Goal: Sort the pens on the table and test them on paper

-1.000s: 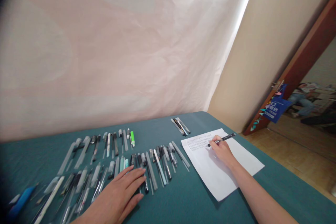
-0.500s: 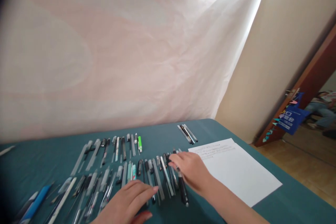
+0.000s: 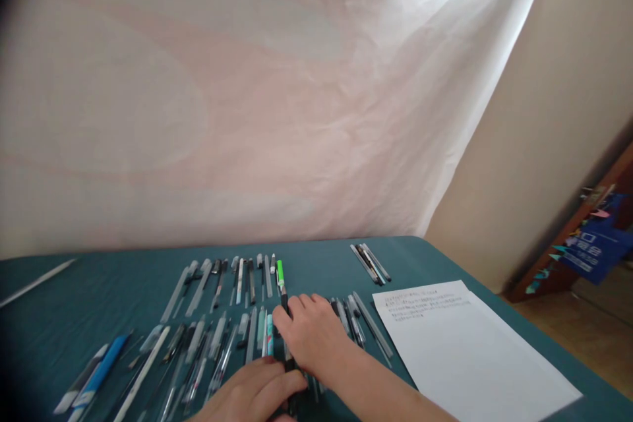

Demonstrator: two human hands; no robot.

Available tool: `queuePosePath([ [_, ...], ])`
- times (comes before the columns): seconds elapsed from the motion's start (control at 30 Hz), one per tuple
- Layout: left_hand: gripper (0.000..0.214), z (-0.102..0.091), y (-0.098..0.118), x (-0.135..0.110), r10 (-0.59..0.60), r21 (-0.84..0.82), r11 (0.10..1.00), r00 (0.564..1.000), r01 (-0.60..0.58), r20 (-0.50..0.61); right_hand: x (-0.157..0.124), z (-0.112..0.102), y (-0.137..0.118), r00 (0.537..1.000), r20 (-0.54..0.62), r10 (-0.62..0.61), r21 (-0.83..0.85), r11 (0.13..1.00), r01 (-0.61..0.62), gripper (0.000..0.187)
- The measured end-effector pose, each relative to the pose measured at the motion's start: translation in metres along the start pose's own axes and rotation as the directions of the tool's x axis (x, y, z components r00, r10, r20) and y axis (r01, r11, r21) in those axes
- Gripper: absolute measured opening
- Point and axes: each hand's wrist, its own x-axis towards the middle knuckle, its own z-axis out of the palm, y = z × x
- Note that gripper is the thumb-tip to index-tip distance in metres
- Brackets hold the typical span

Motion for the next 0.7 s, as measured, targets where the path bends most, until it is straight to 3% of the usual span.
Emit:
queuePosePath([
  [0.17,0.026,0.007,-0.001,-0.002,0.008,-0.018,1.000,0.999,-0.009,-0.036,-0.003,0.003,0.000,0.996,0.048,0.073,0.080,0.994,-0.077,0.013],
  [0.27,0.028,0.004,-0.004,-0.002,-0.006,-0.072,0.997,0.998,0.002,-0.057,-0.006,0.000,0.003,0.987,0.088,0.133,0.327,0.932,-0.155,0.028],
  [0.33,0.029,0.000,-0.005,-0.003,-0.058,-0.113,0.992,0.998,0.054,-0.030,-0.009,-0.006,0.005,0.979,0.114,0.167,0.575,0.793,-0.202,0.040],
  [0.4,0.031,-0.001,-0.006,-0.004,-0.101,-0.143,0.985,0.995,0.098,-0.013,-0.011,-0.014,0.006,0.965,0.152,0.212,0.785,0.567,-0.248,0.037],
  [0.5,0.033,0.007,-0.009,-0.007,-0.100,-0.152,0.984,0.995,0.097,-0.015,-0.012,-0.025,0.004,0.939,0.252,0.235,0.914,0.259,-0.311,0.025],
  [0.57,0.035,0.015,-0.012,-0.008,-0.091,-0.133,0.987,0.995,0.085,-0.041,-0.011,-0.030,0.002,0.925,0.298,0.235,0.923,0.176,-0.343,0.018],
  [0.7,0.044,0.021,-0.014,-0.006,-0.063,-0.106,0.993,0.995,0.055,-0.082,-0.010,-0.030,0.005,0.913,0.291,0.287,0.928,0.148,-0.342,0.019],
])
